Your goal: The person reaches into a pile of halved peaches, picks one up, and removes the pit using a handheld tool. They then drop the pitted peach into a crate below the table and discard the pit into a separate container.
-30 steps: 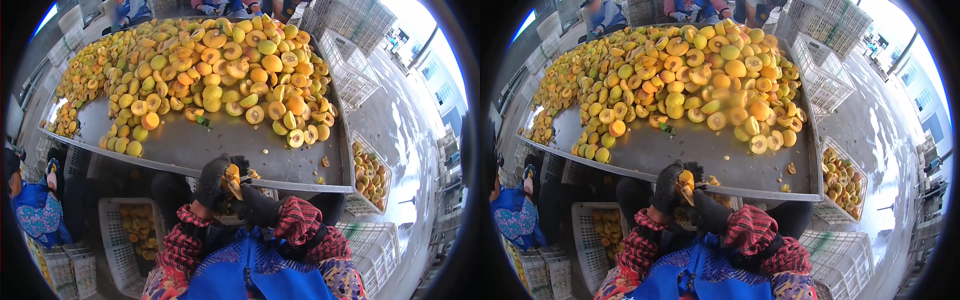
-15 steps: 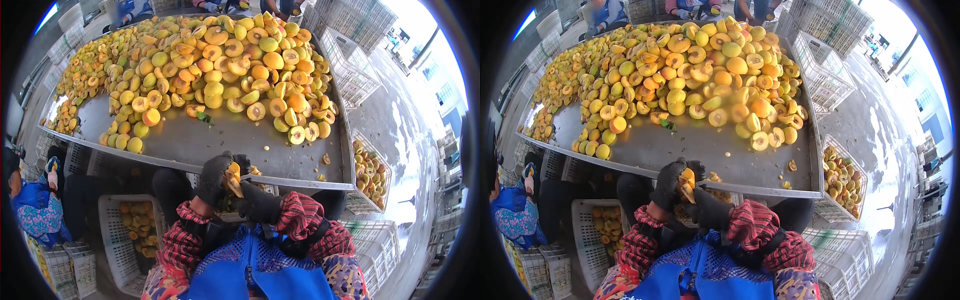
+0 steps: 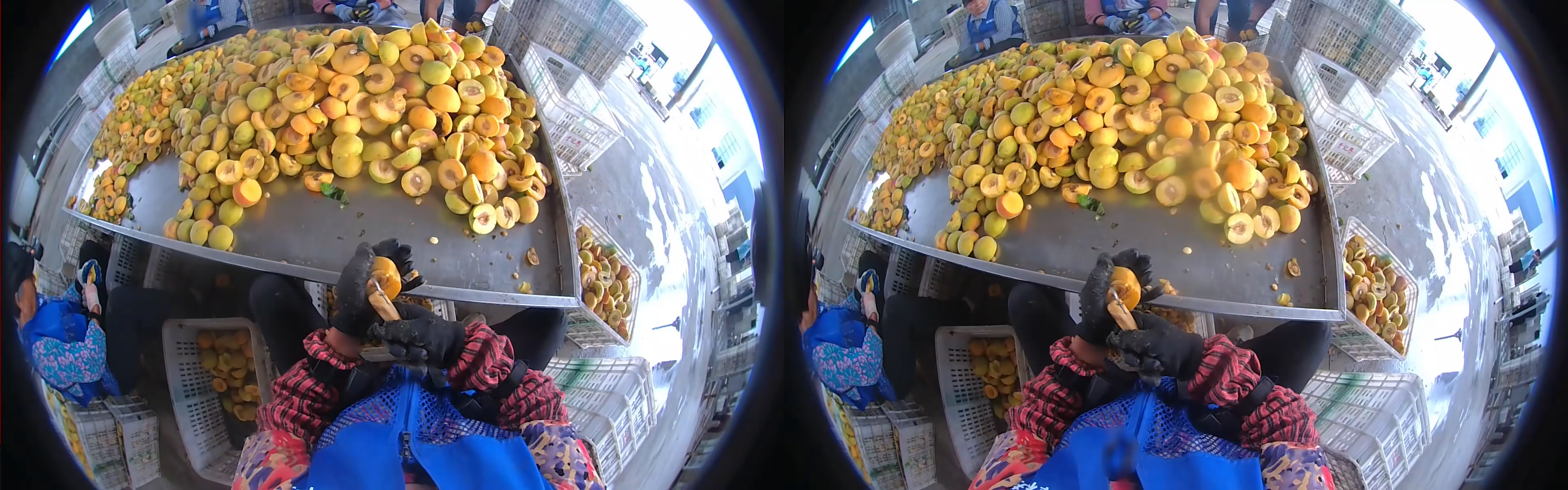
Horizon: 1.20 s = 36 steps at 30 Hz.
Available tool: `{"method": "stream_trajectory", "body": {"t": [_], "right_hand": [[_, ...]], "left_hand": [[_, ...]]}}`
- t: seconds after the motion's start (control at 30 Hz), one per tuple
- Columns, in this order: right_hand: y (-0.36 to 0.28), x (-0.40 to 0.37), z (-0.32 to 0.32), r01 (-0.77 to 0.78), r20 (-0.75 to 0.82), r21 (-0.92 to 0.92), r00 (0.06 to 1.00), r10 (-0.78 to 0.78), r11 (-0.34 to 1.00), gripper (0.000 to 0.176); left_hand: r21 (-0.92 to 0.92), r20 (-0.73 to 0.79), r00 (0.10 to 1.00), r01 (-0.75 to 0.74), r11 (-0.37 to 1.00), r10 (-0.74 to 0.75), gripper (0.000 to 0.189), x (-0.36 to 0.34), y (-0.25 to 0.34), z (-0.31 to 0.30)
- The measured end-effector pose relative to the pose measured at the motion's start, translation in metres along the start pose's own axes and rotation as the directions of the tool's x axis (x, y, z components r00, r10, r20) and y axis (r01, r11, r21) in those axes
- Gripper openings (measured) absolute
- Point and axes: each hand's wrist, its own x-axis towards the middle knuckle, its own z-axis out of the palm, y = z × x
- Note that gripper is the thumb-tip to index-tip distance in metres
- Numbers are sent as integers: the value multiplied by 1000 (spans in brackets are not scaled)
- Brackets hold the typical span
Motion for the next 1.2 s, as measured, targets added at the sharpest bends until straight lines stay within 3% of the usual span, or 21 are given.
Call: {"method": "stream_trajectory", "body": {"t": [0.03, 0.13, 0.17, 0.23, 0.27, 0.37, 0.5, 0.53, 0.6, 0.67, 0.73, 0.77, 0.8, 0.83, 0.87, 0.93, 0.97, 1.07, 1.13, 1.17, 1.2], "right_hand": [[4, 0, -4, 13, 26, 24, 1000, -13, 1000, 27], [17, -3, -20, 99, 102, 48, 989, -104, 994, 34], [20, -7, -21, 159, 128, 29, 978, -162, 987, 36], [23, -16, -28, 180, 124, 23, 976, -181, 983, 40], [25, -22, -34, 148, 92, 36, 984, -151, 988, 40], [44, -27, -57, 117, 45, 40, 992, -119, 992, 40], [51, -33, -57, 160, 14, 46, 987, -160, 986, 39], [52, -36, -54, 169, 7, 51, 986, -169, 984, 39], [46, -31, -45, 202, -153, 38, 969, -194, 979, 39], [30, -27, -29, 284, -293, 66, 922, -254, 957, 32], [24, -9, -20, 476, -374, -194, 772, -514, 858, 36], [21, -3, -18, 543, -386, -325, 671, -633, 774, 38], [18, -1, -17, 498, -422, -256, 714, -559, 829, 44], [20, 2, -17, 498, -392, -356, 688, -610, 791, 44], [23, 8, -22, 492, -356, -454, 664, -658, 743, 45], [34, 27, -37, 393, -335, -648, 622, -707, 652, 47], [42, 30, -44, 370, -358, -644, 627, -692, 669, 45], [43, 30, -42, 368, -383, -623, 627, -679, 690, 38], [41, 26, -42, 445, -338, -604, 608, -718, 661, 32], [38, 18, -39, 337, -392, -574, 687, -612, 746, 29], [32, 7, -33, 223, -437, -539, 750, -496, 812, 27]], "left_hand": [[-179, -18, 996, 82, 980, -87, 46, -3, 3, 8], [-193, -33, 993, 107, 975, -116, 40, 4, -1, 4], [40, -66, 997, 30, 999, -27, 38, 2, 0, 3], [488, -74, 984, -105, 866, 161, 34, -7, 8, 9], [805, 154, 916, -333, 491, 370, 31, -3, 3, -3], [555, 78, 990, -140, 820, 116, 30, -9, 19, 12], [452, 32, 998, -65, 890, 56, 29, 8, 8, -31], [464, 92, 993, -103, 880, 68, 31, 2, 17, -18], [654, 155, 968, -251, 713, 199, 32, 5, -5, -41], [751, 204, 953, -300, 589, 224, 33, -6, -5, -37], [786, 219, 962, -272, 556, 161, 34, -29, 13, 6], [662, 135, 983, -181, 728, 122, 35, -31, 9, 14], [499, 57, 996, -82, 862, 62, 35, -33, 4, 22], [306, -8, 1000, 15, 952, -14, 36, -37, 0, 25], [662, 62, 979, -186, 726, 195, 38, -33, -19, -5], [650, 117, 974, -221, 727, 192, 38, -38, -12, 4], [644, 142, 971, -239, 727, 193, 38, -40, -10, 7], [883, 326, 873, -418, 215, 363, 36, -43, -23, -24], [499, 59, 989, -146, 854, 135, 37, -44, 2, 3], [166, 0, 999, 41, 985, -41, 37, -45, 11, 11], [339, -3, 999, -40, 940, 44, 38, -45, 17, -4]]}}
